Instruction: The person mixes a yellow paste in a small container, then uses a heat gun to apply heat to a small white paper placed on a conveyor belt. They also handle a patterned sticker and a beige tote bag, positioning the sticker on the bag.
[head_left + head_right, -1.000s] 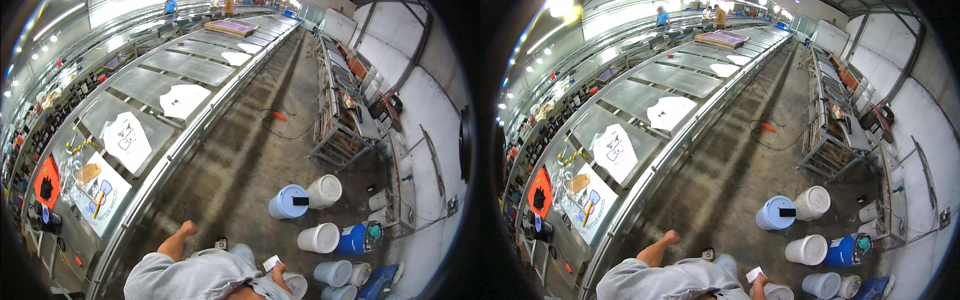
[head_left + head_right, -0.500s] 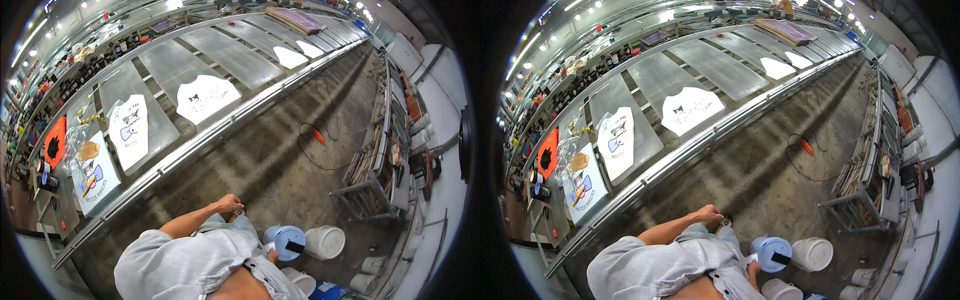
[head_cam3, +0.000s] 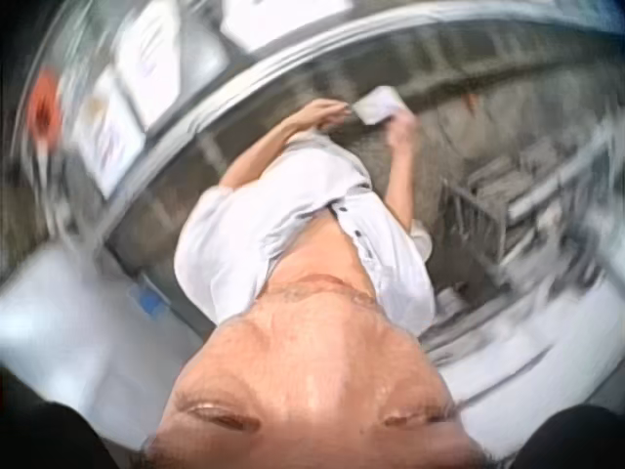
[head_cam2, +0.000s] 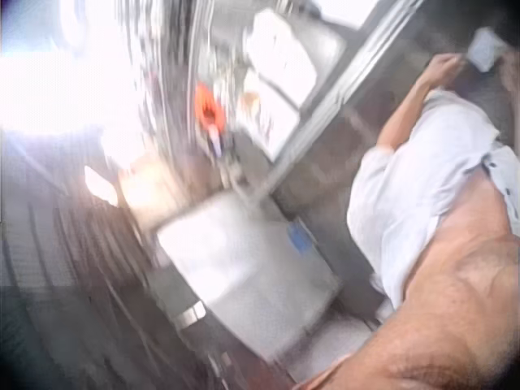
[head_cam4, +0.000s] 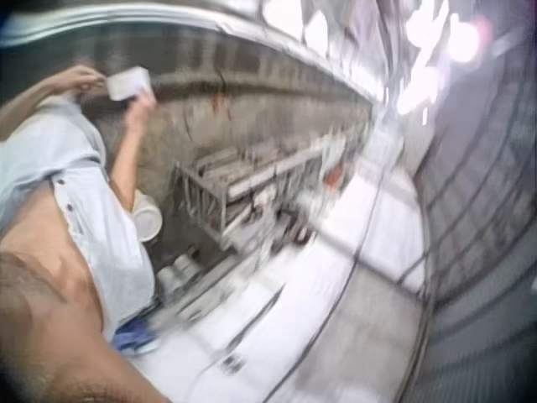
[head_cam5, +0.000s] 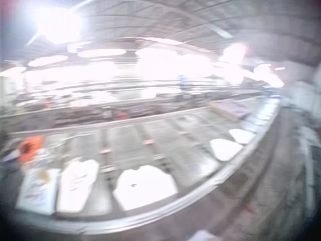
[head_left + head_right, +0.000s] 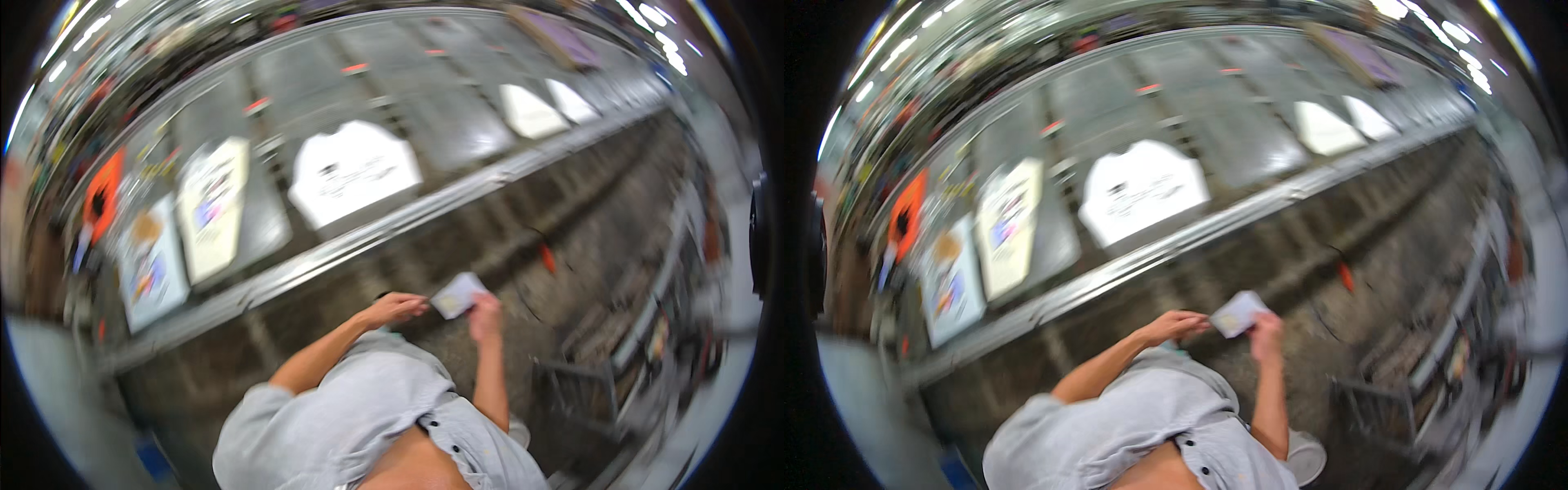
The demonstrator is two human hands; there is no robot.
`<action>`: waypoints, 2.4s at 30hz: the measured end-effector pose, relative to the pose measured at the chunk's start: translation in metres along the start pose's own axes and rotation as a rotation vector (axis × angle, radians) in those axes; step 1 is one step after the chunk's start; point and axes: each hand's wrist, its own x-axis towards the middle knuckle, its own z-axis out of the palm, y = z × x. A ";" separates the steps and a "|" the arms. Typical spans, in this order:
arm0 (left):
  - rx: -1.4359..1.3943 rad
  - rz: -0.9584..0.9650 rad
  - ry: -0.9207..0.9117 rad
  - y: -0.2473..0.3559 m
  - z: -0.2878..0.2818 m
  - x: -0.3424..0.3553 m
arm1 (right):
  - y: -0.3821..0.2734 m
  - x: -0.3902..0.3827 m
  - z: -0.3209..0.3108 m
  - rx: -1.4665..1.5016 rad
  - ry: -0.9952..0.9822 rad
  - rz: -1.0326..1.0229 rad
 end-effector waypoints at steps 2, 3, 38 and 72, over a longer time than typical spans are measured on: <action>-0.023 0.111 -0.106 -0.005 -0.005 0.038 | -0.019 0.012 0.023 0.020 0.018 0.129; 0.036 -0.003 -0.120 0.025 0.008 0.044 | -0.024 0.017 0.018 0.074 0.030 0.149; 0.952 0.176 -0.265 0.082 0.347 0.579 | -0.136 0.087 -0.445 0.433 0.942 0.026; 0.151 0.119 0.747 0.072 0.503 0.537 | -0.239 -0.082 -0.972 -1.176 1.638 0.138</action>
